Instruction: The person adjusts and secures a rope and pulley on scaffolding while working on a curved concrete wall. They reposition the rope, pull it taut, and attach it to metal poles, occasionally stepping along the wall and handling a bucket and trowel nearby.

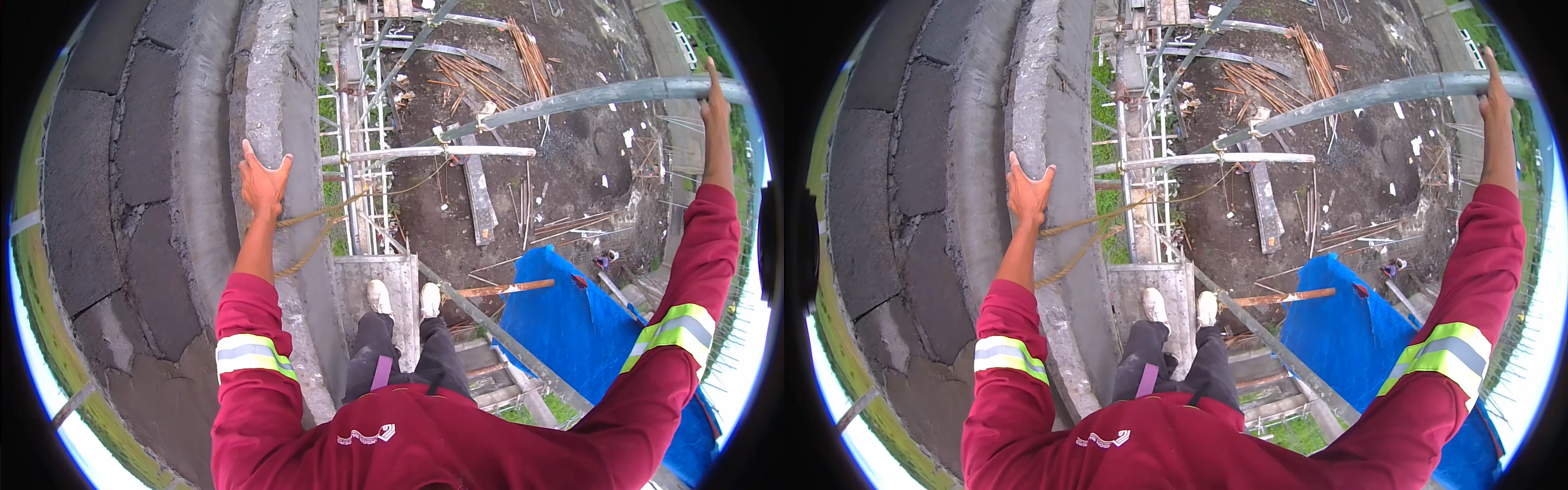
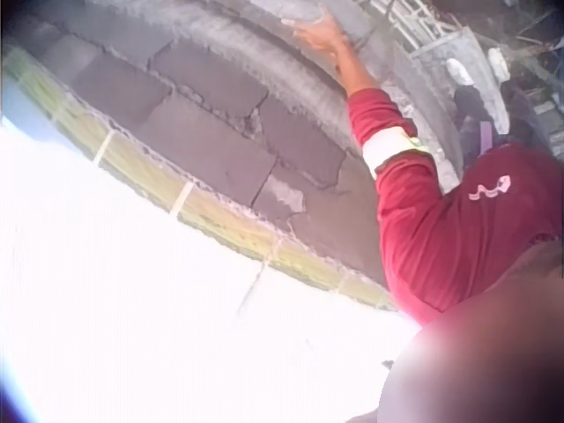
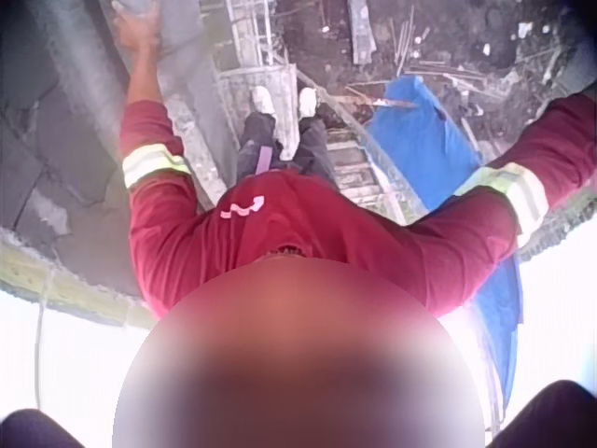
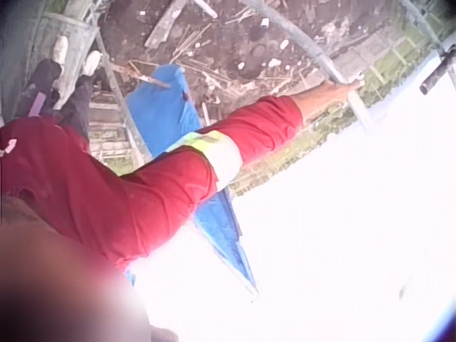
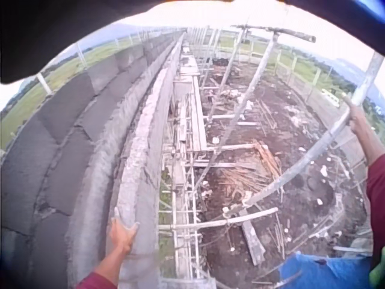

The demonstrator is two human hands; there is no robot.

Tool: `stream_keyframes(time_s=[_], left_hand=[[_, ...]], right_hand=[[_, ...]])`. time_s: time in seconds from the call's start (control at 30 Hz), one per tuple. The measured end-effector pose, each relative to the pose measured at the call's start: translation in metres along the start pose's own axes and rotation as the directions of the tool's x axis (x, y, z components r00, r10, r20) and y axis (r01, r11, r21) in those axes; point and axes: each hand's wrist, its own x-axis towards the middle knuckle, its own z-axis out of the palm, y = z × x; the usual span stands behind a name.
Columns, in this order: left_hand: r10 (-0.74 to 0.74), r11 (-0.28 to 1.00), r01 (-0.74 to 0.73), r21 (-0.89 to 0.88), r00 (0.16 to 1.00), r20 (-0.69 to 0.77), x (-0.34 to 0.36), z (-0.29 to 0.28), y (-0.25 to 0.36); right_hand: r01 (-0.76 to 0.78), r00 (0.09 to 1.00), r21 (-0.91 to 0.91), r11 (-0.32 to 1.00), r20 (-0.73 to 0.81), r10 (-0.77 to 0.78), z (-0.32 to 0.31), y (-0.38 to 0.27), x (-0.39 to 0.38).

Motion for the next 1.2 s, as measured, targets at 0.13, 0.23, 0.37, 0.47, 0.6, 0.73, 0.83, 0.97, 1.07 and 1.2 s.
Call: stream_keyframes(time_s=[0.13,0.23,0.37,0.47,0.6,0.73,0.83,0.97,1.07,1.2], left_hand=[[-0.016,1.0,0.016,-0.012,1.0,0.02,0.002,0.001,0.001],[-0.023,1.0,0.024,-0.02,0.999,0.027,0.002,-0.001,0.004],[-0.036,0.999,0.036,-0.013,0.999,0.034,0.002,-0.002,0.007],[-0.054,0.999,0.054,0.0,0.998,0.04,0.003,-0.004,0.01],[-0.07,0.998,0.07,0.004,0.996,0.058,0.002,-0.006,0.012],[-0.057,0.998,0.058,0.0,0.997,0.049,0.002,-0.006,0.012],[-0.041,0.999,0.042,-0.031,0.999,0.034,0.004,-0.004,0.013],[-0.041,0.998,0.043,-0.043,0.998,0.041,0.005,-0.003,0.012],[-0.086,0.994,0.092,-0.063,0.992,0.089,-0.001,-0.011,0.011],[0.113,0.993,-0.115,-0.003,0.986,-0.12,0.057,-0.01,0.047]], right_hand=[[-0.033,0.999,0.177,0.984,-0.018,0.036,-0.009,0.014,0.064],[0.023,0.997,0.363,0.931,0.056,-0.047,-0.014,0.033,0.069],[0.129,0.99,0.29,0.948,-0.1,-0.104,-0.013,0.044,0.062],[0.071,0.99,0.294,0.953,-0.139,-0.031,-0.014,0.047,0.066],[0.08,0.988,0.294,0.952,-0.15,-0.037,-0.021,0.059,0.083],[0.13,0.99,0.382,0.915,-0.097,-0.101,-0.027,0.073,0.094],[0.155,0.983,0.323,0.934,-0.143,-0.114,-0.029,0.074,0.093],[0.183,0.979,0.291,0.939,-0.146,-0.146,-0.028,0.072,0.088],[0.192,0.977,0.196,0.962,-0.127,-0.169,-0.039,0.078,0.088],[0.157,0.966,0.159,0.975,-0.228,-0.119,-0.087,0.098,0.101]])
